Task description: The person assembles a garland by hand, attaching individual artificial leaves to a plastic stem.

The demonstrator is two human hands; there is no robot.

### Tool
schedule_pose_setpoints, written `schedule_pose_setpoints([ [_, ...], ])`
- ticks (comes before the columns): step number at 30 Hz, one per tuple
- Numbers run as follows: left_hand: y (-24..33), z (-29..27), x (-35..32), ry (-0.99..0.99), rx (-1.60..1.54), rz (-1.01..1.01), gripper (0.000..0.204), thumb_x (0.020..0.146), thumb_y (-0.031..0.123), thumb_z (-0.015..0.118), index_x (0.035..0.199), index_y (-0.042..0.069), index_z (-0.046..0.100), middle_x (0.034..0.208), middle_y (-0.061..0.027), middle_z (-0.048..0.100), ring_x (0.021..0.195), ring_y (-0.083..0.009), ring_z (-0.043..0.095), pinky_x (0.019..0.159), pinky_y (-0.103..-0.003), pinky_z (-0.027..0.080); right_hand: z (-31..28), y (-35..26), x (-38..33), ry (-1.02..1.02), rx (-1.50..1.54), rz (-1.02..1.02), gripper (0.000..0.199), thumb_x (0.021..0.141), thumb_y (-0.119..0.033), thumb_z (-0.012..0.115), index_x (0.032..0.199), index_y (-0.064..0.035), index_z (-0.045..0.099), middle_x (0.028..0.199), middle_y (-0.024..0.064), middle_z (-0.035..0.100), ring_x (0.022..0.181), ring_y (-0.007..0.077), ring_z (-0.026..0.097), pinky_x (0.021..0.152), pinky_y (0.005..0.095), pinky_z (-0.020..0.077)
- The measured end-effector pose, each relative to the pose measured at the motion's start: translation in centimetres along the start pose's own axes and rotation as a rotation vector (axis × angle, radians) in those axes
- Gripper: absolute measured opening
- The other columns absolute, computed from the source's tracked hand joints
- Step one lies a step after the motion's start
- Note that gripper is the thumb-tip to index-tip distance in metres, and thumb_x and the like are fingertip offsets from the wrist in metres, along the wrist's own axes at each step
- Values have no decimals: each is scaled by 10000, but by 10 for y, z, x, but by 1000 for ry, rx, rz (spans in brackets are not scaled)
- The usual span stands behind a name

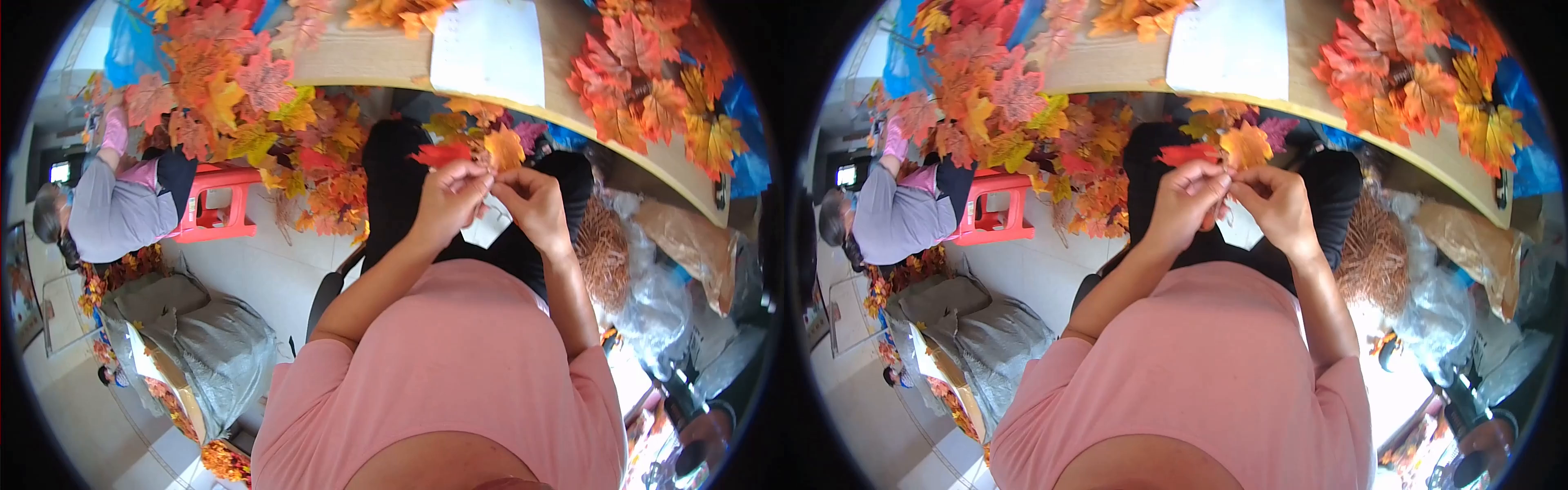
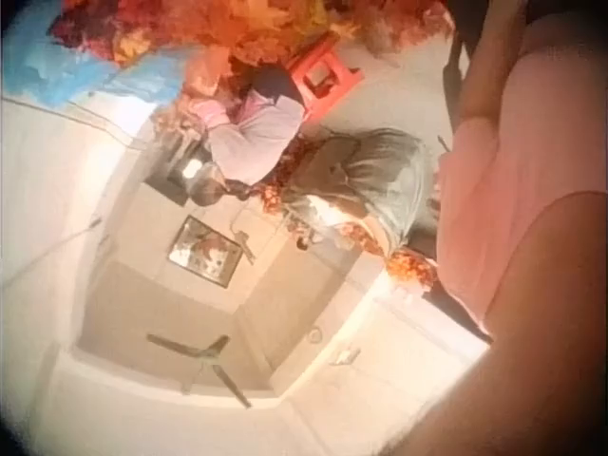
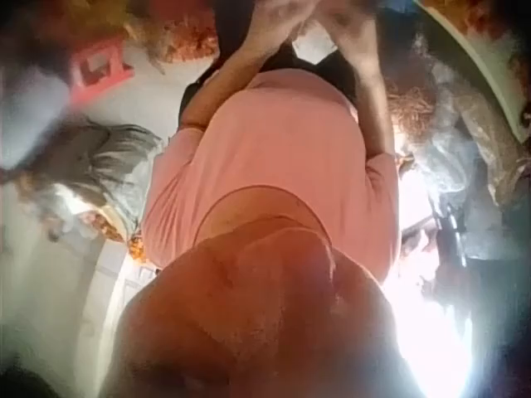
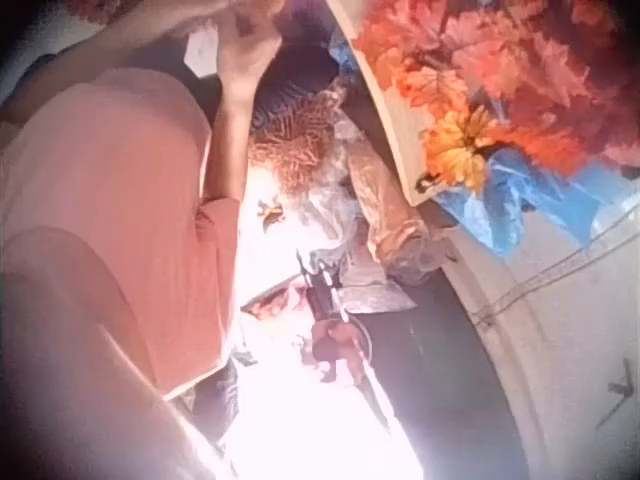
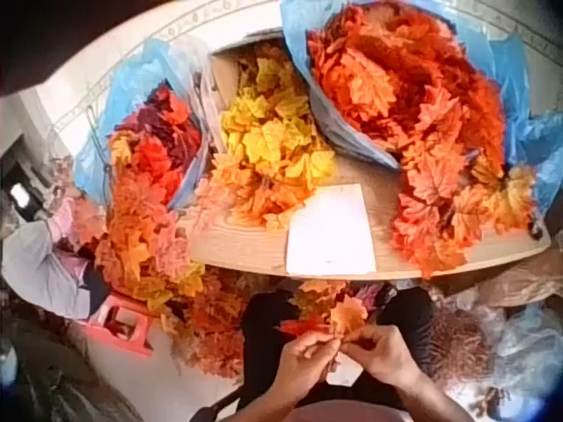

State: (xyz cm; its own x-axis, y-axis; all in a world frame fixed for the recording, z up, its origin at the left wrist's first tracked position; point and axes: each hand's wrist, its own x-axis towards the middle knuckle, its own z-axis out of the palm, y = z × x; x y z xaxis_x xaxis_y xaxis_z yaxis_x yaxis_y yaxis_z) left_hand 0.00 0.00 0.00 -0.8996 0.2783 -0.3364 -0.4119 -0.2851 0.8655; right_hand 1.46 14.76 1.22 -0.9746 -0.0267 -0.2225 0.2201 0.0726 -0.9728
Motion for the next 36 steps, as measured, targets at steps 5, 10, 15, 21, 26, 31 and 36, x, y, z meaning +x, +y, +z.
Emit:
schedule_pose_setpoints([
  [5,2,-7,0,-39,-25,-41,172,851,108,586,989,6,601,688,-47,586,522,-73,535,497,-215,468,3,-3,5,-8,216,105,106,787,-59,637,811,44,633,662,5,599,572,17,494,494,171,379],
  [10,-7,-3,-3,-68,137,157,208,855,12,520,1058,-32,533,683,-48,562,546,-71,524,471,-203,420,10,-8,10,171,-348,-162,85,728,-65,644,773,6,636,631,56,605,519,100,531,493,239,421],
  [15,-17,-26,3,-134,319,-29,207,815,98,600,943,-37,509,778,-91,608,590,-127,597,507,-229,478,14,-12,19,132,-776,-420,45,690,-63,625,706,-29,601,686,109,593,626,261,581,564,349,458],
  [21,-31,-26,9,-372,272,144,274,832,18,538,1069,-31,411,915,-105,559,860,-160,593,694,-261,520,10,-12,18,158,-964,-542,56,679,-61,613,717,-44,576,694,103,557,670,284,568,613,371,457],
  [26,-16,-14,2,-330,116,82,279,871,59,498,1126,36,386,882,-82,550,762,-160,592,533,-285,527,6,-25,23,172,-936,-494,87,691,-93,644,729,-45,582,721,108,577,691,288,581,606,373,463],
  [31,10,-19,8,-324,-102,-326,228,890,180,492,1075,54,449,834,-64,560,525,-80,521,401,-164,380,6,-23,27,175,-947,-512,72,666,-99,641,713,-56,608,734,91,572,694,273,583,609,371,476],
  [36,-2,-23,25,-128,-439,-466,107,865,157,529,938,81,548,767,-6,567,527,-31,488,398,-136,296,1,-27,33,169,-799,-641,166,750,-114,609,908,-69,631,810,101,591,762,277,590,688,359,487],
])
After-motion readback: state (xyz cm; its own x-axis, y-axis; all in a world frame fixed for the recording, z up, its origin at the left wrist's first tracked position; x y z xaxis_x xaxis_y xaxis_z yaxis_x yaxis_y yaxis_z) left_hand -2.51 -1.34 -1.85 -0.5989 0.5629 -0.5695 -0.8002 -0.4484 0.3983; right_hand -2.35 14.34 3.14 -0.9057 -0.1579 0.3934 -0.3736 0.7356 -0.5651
